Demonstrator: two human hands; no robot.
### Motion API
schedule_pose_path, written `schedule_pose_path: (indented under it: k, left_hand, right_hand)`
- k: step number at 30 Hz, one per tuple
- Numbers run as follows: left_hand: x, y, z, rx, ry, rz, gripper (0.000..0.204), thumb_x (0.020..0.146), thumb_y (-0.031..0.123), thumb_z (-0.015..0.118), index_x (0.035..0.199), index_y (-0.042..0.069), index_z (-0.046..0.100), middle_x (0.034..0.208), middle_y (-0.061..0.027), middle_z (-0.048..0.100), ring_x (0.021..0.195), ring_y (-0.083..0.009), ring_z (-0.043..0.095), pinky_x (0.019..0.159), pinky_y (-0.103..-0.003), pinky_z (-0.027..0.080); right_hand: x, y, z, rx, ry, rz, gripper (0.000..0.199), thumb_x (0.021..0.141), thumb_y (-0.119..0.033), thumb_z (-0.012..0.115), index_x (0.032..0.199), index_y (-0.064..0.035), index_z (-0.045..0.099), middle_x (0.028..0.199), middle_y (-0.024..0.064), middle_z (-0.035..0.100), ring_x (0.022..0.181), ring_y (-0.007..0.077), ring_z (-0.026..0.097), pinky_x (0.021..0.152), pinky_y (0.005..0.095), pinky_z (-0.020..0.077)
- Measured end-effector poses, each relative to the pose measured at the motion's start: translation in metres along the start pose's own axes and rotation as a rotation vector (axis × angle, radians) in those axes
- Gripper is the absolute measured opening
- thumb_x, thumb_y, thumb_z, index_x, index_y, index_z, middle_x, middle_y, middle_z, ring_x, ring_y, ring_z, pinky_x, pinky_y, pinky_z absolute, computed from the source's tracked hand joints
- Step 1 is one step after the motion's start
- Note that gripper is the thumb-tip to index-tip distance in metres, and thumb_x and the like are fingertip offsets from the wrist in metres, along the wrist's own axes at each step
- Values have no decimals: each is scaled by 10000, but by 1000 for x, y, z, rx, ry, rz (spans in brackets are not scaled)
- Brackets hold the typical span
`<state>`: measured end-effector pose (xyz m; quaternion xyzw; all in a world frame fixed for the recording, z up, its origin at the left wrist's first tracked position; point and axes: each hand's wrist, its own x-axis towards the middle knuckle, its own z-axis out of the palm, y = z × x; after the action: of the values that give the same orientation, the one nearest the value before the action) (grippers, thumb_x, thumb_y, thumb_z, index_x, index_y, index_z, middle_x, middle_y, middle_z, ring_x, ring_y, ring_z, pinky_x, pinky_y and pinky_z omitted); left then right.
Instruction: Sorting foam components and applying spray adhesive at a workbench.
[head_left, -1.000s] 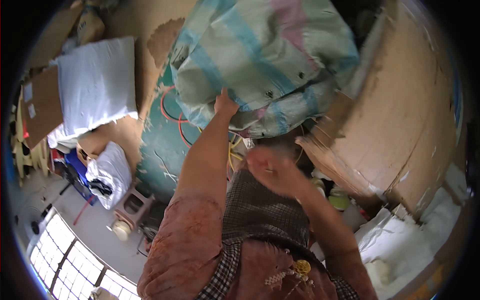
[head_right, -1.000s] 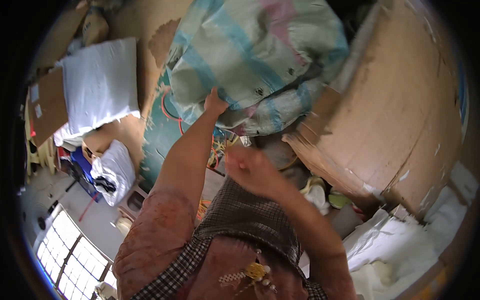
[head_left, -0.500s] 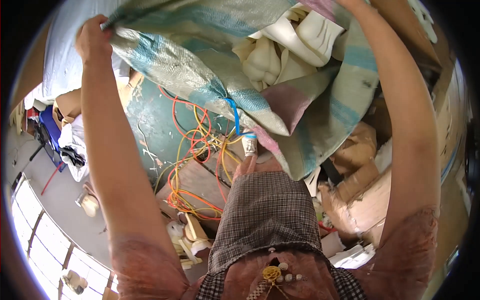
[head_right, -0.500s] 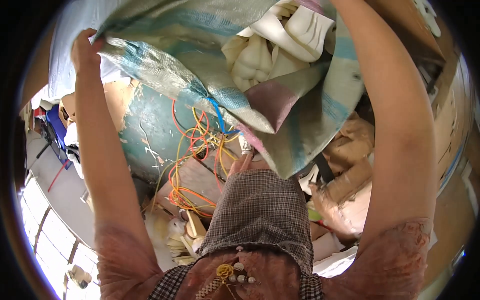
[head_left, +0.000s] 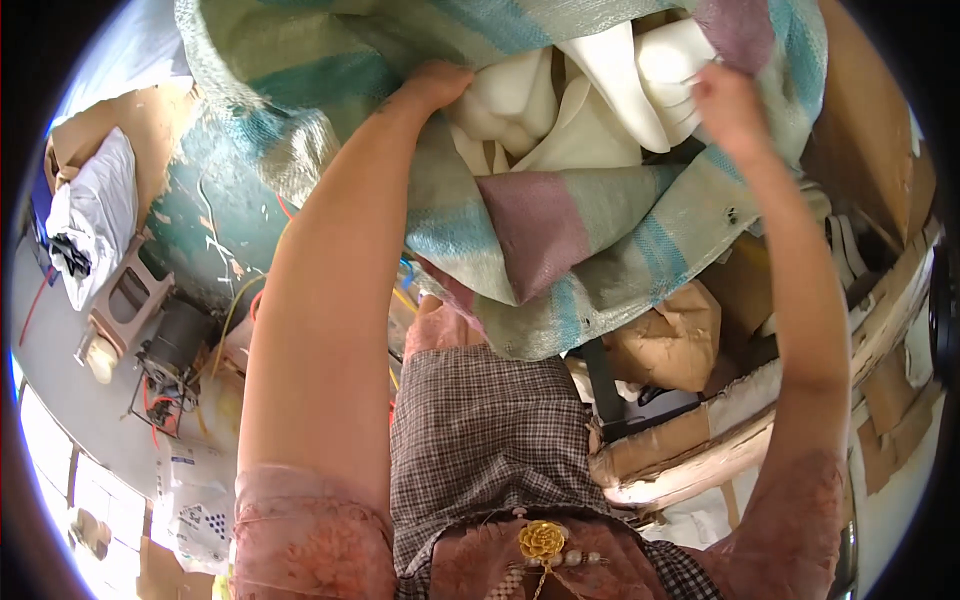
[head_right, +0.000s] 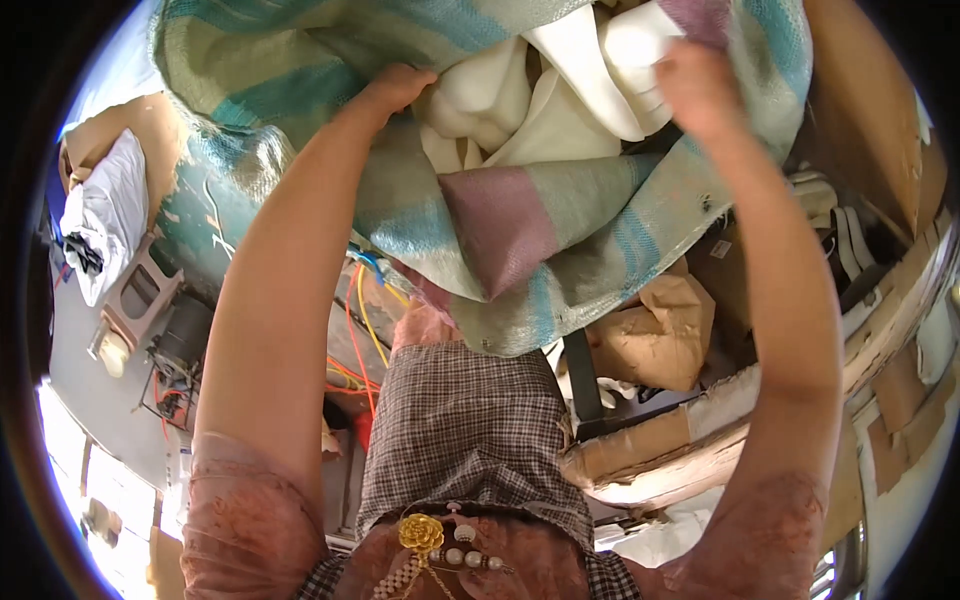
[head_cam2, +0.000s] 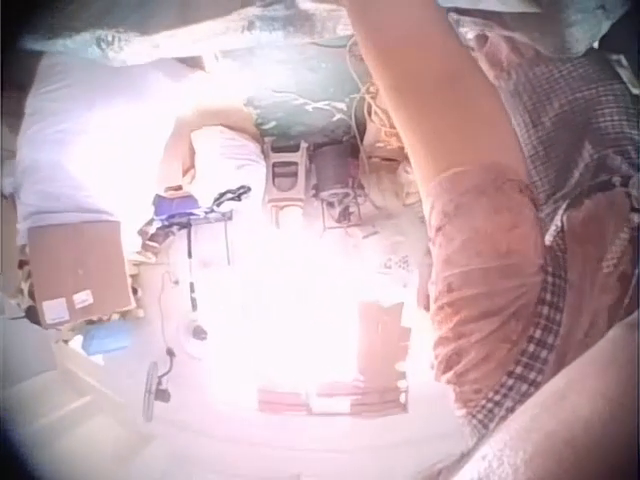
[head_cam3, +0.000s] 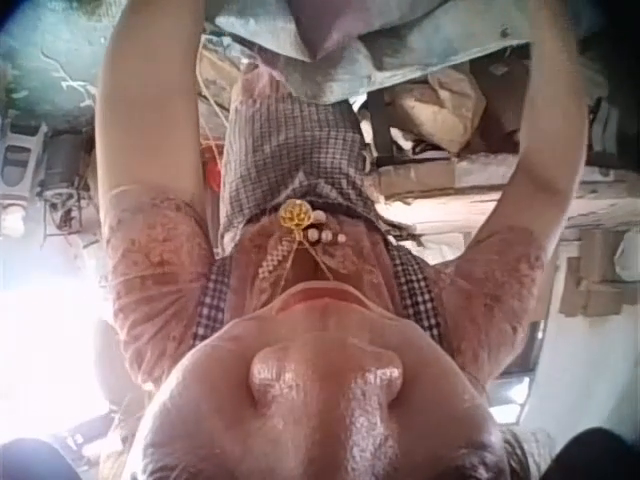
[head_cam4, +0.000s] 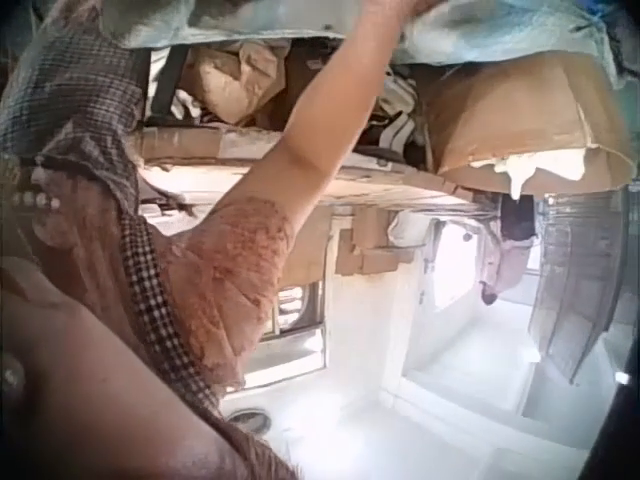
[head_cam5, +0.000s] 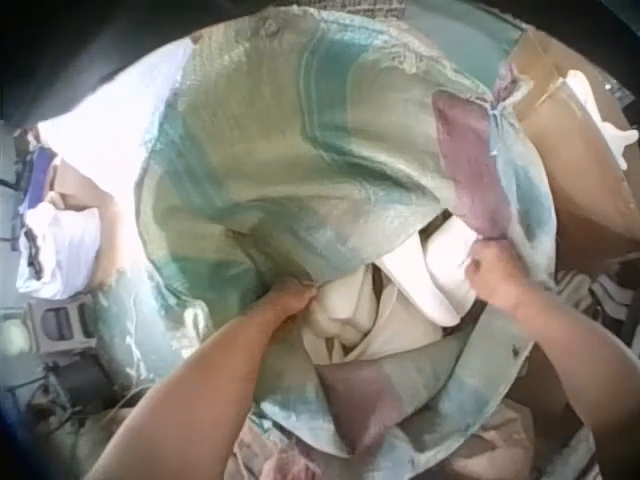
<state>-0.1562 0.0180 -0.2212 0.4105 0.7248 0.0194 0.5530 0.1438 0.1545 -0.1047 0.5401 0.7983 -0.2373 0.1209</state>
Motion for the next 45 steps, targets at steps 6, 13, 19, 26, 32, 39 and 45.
schedule_pose_path:
  k: [6,13,19,26,32,39,45]
  left_hand:
    - [26,-22,57,210,287,6,591,749,506,516,1085,31,621,1068,-142,616,992,-269,566,849,-352,429]
    - [20,36,54,-126,-378,-80,419,722,370,589,1006,66,642,961,-62,623,885,-195,554,760,-327,428]
    - [54,-37,61,-145,102,-131,272,699,297,613,896,111,640,832,-31,599,730,-155,542,628,-292,426]
    - [-14,-14,48,-892,-226,-346,382,692,387,655,929,93,603,781,-30,588,691,-175,549,673,-308,466]
    - [-9,-10,69,-1231,-367,-340,365,801,371,532,991,64,587,951,-56,603,848,-186,561,782,-317,450]
    - [-4,-23,74,-1085,-343,-302,448,765,344,607,1129,86,568,1077,-68,601,954,-179,566,852,-313,438]
    - [-25,27,76,-703,-339,18,628,694,283,688,1241,41,496,1124,-81,593,1000,-218,563,882,-305,430]
  right_hand:
    - [38,60,2,318,198,238,669,746,-533,602,1142,4,554,1034,151,626,911,302,607,826,432,458]
    - [30,100,19,1306,386,477,293,788,-129,662,1040,-19,560,973,104,612,823,198,624,711,308,514]
    - [54,98,-3,738,-12,434,376,803,-281,669,1085,-47,587,1030,68,606,911,163,596,725,270,488]
    - [58,48,10,1034,-134,91,480,786,-205,681,1212,-63,512,1138,31,559,1075,140,511,893,299,418]
    - [138,170,13,633,-263,-55,502,824,-281,640,1254,-65,496,1282,33,494,1191,153,426,1014,304,310]
    - [106,115,0,739,-49,-173,528,762,-259,695,1216,-53,521,1167,33,563,1077,161,505,894,305,396]
    - [54,94,-99,644,-401,226,518,768,-154,660,1231,7,491,1210,83,542,1132,202,486,994,332,343]
